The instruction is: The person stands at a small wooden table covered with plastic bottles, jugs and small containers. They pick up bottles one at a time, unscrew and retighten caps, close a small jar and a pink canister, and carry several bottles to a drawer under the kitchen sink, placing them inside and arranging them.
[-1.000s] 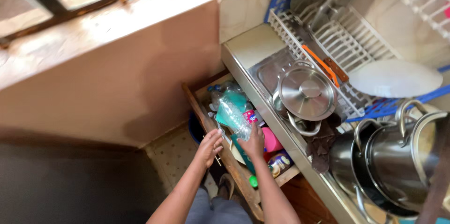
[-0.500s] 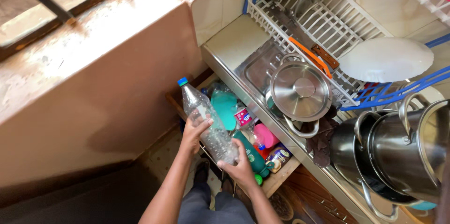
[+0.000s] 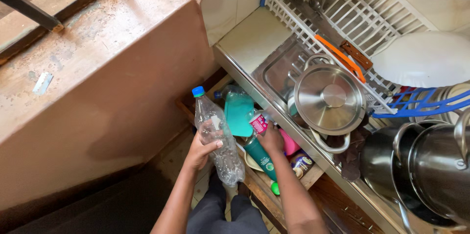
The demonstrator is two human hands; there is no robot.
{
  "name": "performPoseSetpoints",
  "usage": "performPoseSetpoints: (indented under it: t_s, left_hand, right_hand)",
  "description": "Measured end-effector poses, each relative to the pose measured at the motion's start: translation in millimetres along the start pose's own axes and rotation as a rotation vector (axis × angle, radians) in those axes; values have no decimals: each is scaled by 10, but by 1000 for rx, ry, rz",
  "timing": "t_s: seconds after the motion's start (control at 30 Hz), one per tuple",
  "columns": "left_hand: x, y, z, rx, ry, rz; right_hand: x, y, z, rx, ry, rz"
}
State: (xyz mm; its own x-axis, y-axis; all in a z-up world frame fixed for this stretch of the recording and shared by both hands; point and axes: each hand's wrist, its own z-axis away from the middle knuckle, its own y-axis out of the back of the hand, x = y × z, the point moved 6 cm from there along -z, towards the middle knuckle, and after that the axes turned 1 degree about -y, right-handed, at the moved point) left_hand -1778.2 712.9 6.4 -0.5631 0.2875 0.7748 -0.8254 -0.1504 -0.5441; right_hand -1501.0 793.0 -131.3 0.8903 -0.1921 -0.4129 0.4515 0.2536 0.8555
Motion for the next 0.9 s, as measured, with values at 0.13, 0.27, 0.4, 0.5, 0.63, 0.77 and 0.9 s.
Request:
performPoseSetpoints:
  t_s: [0.13,0.27,0.4,0.5,0.63,0.77,0.9]
  left_hand:
    - [17,9,12,-51,-3,29]
    - [-19,-72,66,-157,93,236]
    - [-37,-218,123,-336,161,319]
    - [-100,-337,154,-455,236,290]
    - [-95,-437,128,-490,222,329]
    - [-71,-491,131,-479,178,344]
    - [-57,-497,219,-460,183,359]
  right_hand:
    - [-271,261,180,43,150,-167]
    - [-479,380,344,-304,164,-1140]
    - [-634,587,463,-353,168,-1245]
    - [-862,708,561,-344,272,-1147]
    - [-1110,857,737,-223,337,-953]
    - [-1309,905,918,-155,443,-1033]
    - [-1290,804,1030,-121,340,-966]
